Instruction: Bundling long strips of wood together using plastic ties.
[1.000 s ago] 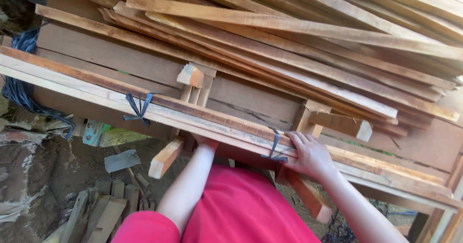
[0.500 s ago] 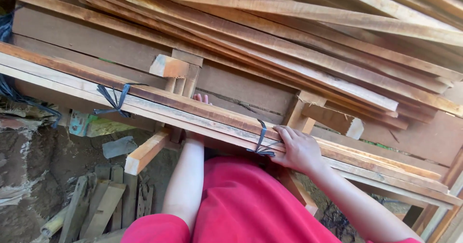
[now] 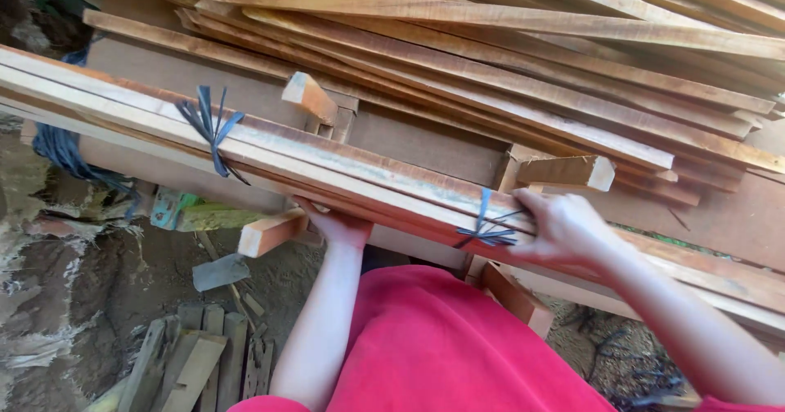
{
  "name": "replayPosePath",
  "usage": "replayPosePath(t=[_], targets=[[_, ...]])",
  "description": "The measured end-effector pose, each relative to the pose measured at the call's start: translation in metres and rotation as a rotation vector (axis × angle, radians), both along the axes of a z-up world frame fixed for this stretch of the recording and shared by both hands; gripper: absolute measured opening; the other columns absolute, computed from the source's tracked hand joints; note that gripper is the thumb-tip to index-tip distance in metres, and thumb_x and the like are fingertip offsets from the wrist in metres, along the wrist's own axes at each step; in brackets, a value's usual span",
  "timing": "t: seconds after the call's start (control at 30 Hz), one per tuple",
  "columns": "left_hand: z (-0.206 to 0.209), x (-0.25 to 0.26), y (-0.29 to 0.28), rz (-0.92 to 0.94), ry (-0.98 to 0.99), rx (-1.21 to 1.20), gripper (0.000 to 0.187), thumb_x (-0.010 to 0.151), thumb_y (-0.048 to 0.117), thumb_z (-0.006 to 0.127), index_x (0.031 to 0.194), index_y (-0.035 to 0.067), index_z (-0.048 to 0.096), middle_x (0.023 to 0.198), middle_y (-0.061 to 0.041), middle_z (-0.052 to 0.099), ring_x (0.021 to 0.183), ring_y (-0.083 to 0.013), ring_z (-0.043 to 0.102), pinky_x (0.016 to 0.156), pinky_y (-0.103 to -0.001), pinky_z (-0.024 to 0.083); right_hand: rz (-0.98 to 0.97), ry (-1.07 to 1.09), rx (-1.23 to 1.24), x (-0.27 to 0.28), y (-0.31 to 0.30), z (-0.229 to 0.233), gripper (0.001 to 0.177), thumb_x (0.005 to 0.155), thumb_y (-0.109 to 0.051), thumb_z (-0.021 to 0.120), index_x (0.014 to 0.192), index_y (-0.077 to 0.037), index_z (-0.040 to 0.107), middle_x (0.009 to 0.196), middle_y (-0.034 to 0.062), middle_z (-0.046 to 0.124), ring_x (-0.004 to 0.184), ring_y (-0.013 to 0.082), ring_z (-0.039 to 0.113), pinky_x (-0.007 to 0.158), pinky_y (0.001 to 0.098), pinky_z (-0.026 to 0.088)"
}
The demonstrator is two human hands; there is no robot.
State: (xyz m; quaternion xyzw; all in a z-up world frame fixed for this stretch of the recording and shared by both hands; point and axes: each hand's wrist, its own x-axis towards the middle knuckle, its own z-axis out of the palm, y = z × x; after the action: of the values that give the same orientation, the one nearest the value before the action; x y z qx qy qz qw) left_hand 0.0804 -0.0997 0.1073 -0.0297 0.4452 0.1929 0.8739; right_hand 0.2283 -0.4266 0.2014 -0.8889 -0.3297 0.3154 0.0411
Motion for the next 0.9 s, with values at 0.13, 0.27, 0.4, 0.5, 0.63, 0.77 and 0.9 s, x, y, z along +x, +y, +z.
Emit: replayPosePath(t=[0.13, 0.27, 0.4, 0.5, 0.63, 0.77, 0.9], targets=[[0.066, -0.008, -0.009, -0.042, 0.060, 0.048, 0.114, 0.066, 0.086, 0.054, 0.159, 0.024, 0.032, 0.165, -0.006, 0.035, 0.145, -0.0323, 0.040, 0.120, -0.055, 0.030, -0.083, 0.035, -0.051, -0.003, 0.004, 0.082, 0.084, 0.057, -0.059, 0.087, 0.127, -0.021, 0.062, 0.106, 0.0076, 0.080, 0.093, 0.0312, 0.078, 0.080, 0.0458, 0.064], [0.107, -0.020, -0.020, -0.136, -0.033, 0.092, 0.106, 0.072, 0.083, 0.043, 0.158, 0.021, 0.036, 0.163, -0.012, 0.039, 0.141, -0.0326, 0.044, 0.112, -0.048, 0.034, -0.159, -0.046, -0.159, -0.026, 0.010, 0.162, 0.081, 0.060, -0.047, 0.088, 0.131, -0.017, 0.063, 0.104, 0.0029, 0.082, 0.072, 0.0227, 0.082, 0.064, 0.0345, 0.065], [0.132, -0.040, -0.030, -0.197, -0.058, 0.088, 0.114, 0.065, 0.085, 0.045, 0.157, 0.019, 0.037, 0.163, -0.010, 0.040, 0.140, -0.0326, 0.042, 0.114, -0.049, 0.028, -0.258, -0.042, -0.260, -0.061, 0.003, 0.206, 0.072, 0.065, -0.050, 0.082, 0.130, -0.023, 0.064, 0.094, 0.0025, 0.082, 0.076, 0.0266, 0.078, 0.072, 0.0386, 0.059], [0.152, -0.052, -0.039, -0.258, -0.187, 0.140, 0.112, 0.066, 0.085, 0.045, 0.158, 0.022, 0.034, 0.165, -0.006, 0.035, 0.144, -0.0297, 0.036, 0.116, -0.049, 0.025, -0.288, -0.130, -0.140, -0.083, -0.031, 0.202, 0.088, 0.054, -0.041, 0.089, 0.136, -0.019, 0.063, 0.099, 0.0011, 0.083, 0.076, 0.0240, 0.081, 0.069, 0.0372, 0.063], [0.173, -0.060, -0.065, -0.273, -0.159, 0.115, 0.115, 0.065, 0.086, 0.046, 0.158, 0.019, 0.036, 0.164, -0.007, 0.039, 0.143, -0.0303, 0.041, 0.114, -0.049, 0.028, -0.360, -0.155, -0.141, -0.125, -0.042, 0.241, 0.084, 0.052, -0.046, 0.092, 0.126, -0.017, 0.065, 0.096, 0.0014, 0.083, 0.069, 0.0244, 0.080, 0.067, 0.0372, 0.063], [0.191, -0.064, -0.101, -0.337, -0.124, 0.129, 0.109, 0.066, 0.084, 0.044, 0.156, 0.022, 0.040, 0.163, -0.005, 0.042, 0.141, -0.0275, 0.042, 0.115, -0.047, 0.029, -0.533, -0.060, -0.233, -0.151, -0.087, 0.241, 0.086, 0.053, -0.044, 0.096, 0.128, -0.019, 0.062, 0.087, 0.0006, 0.088, 0.059, 0.0219, 0.085, 0.058, 0.0339, 0.066], [0.194, -0.063, -0.156, -0.407, -0.075, 0.082, 0.111, 0.066, 0.086, 0.041, 0.155, 0.020, 0.042, 0.161, -0.006, 0.045, 0.140, -0.0266, 0.045, 0.116, -0.044, 0.030, -0.664, -0.072, -0.180, -0.179, -0.144, 0.240, 0.089, 0.047, -0.045, 0.095, 0.126, -0.015, 0.067, 0.099, 0.0051, 0.087, 0.072, 0.0276, 0.087, 0.071, 0.0387, 0.067]])
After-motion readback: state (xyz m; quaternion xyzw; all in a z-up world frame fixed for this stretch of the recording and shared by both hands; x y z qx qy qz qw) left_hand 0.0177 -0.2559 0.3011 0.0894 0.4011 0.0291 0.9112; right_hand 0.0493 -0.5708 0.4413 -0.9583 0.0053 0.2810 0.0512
